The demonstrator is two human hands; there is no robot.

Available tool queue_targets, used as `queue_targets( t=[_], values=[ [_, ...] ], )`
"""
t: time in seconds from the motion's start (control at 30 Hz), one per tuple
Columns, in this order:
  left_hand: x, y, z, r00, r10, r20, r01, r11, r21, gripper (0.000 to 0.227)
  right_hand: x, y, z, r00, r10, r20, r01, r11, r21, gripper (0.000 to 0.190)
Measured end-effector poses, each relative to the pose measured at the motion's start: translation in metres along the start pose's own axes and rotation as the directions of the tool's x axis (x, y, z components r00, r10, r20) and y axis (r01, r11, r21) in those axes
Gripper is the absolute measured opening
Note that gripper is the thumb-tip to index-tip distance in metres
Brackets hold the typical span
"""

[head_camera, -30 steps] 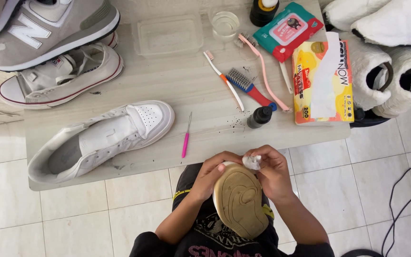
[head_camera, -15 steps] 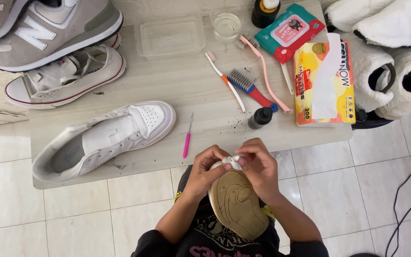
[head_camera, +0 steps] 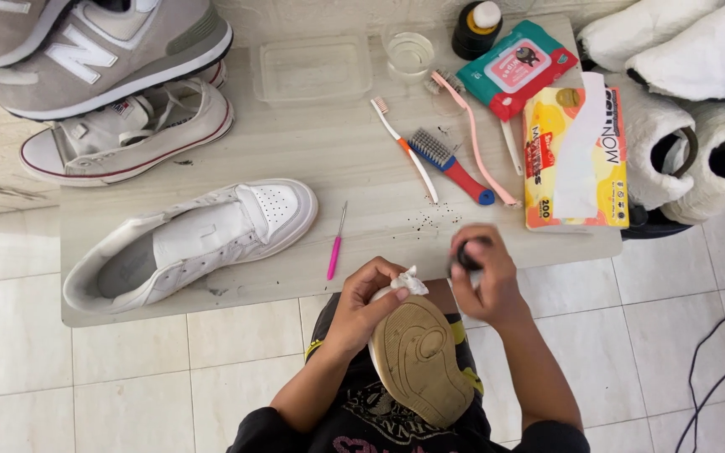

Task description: The person cleans the sole of a white sneaker using a small white cloth and a liquid from a black bottle. They repeatedly apply the liquid and wipe the sole, focusing on the tread and edges.

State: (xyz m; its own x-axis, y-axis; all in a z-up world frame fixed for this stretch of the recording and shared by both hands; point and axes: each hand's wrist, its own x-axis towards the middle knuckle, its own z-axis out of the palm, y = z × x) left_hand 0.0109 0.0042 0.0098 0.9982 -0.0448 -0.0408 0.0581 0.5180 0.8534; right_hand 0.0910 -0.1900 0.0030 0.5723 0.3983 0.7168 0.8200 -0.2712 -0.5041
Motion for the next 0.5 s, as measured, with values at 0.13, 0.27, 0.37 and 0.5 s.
queue_targets(
  t=[0.13,0.27,0.37,0.5],
  values=[
    [-0.001,-0.019,-0.009,0.999,-0.04,0.022,0.039,0.998,0.04,0.011,-0.011,-0.026,-0.007,0.955,-0.085,0.283,0.101,0.994,-0.044,0.036],
    [0.0,-0.008,-0.002,0.997,-0.039,0.062,0.035,0.997,0.069,0.012,0.006,-0.04,-0.009,0.915,-0.086,0.395,0.136,0.986,-0.099,0.039],
    [-0.001,-0.001,0.0,0.999,-0.031,0.04,0.028,0.997,0.074,0.01,0.013,-0.041,-0.01,0.905,-0.086,0.417,0.158,0.977,-0.142,0.036],
    [-0.003,-0.001,0.0,1.0,-0.013,0.028,0.011,0.997,0.072,0.01,0.007,-0.037,-0.004,0.912,-0.079,0.402,0.145,0.98,-0.136,0.029]
  ],
)
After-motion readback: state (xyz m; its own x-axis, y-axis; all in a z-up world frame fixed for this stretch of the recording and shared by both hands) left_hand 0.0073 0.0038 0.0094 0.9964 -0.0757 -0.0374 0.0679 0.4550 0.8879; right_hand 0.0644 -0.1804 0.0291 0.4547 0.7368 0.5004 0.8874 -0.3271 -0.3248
